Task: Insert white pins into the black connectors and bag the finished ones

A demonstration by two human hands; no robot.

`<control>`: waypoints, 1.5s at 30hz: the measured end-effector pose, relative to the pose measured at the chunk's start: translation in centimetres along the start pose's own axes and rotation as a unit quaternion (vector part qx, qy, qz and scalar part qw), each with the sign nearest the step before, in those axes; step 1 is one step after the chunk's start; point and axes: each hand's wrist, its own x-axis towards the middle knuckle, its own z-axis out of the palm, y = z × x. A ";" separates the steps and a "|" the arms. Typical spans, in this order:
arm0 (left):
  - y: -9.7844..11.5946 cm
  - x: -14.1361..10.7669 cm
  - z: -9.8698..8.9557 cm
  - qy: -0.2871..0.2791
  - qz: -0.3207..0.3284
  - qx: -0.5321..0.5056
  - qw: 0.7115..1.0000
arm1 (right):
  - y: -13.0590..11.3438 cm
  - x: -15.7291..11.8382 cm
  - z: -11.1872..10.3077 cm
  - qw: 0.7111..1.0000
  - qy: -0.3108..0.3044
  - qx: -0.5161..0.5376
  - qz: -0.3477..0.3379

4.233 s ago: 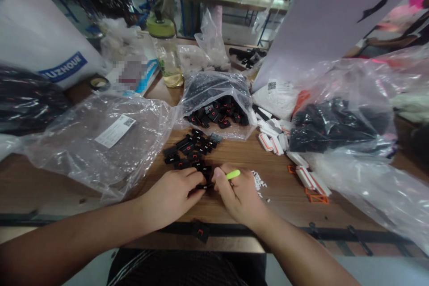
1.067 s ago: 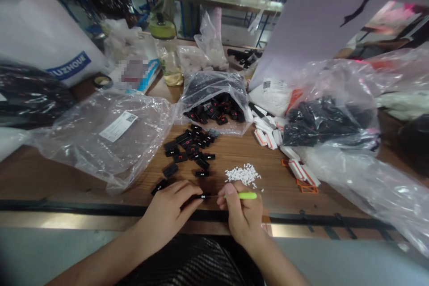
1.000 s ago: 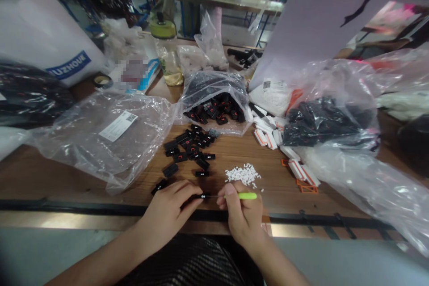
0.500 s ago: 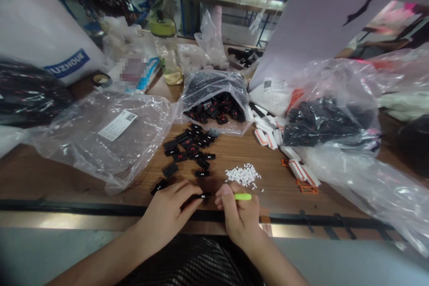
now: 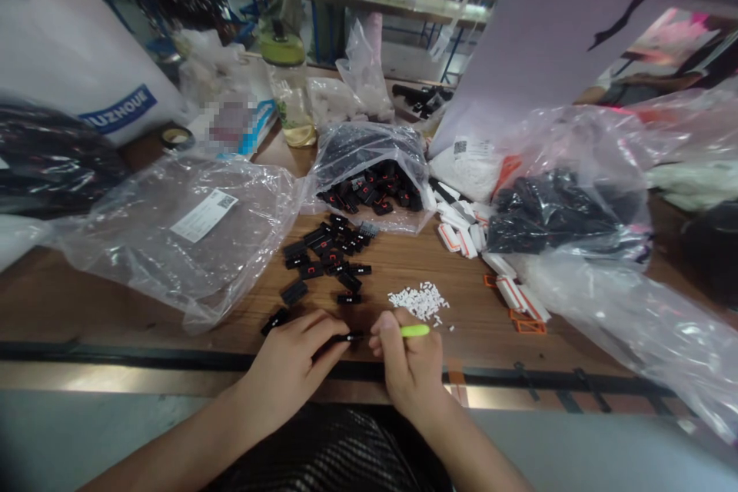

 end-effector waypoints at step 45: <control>-0.2 -0.1 0.3 0.028 -0.002 -0.015 0.999 | 0.5 0.8 -2.5 0.998 0.003 0.060 -0.030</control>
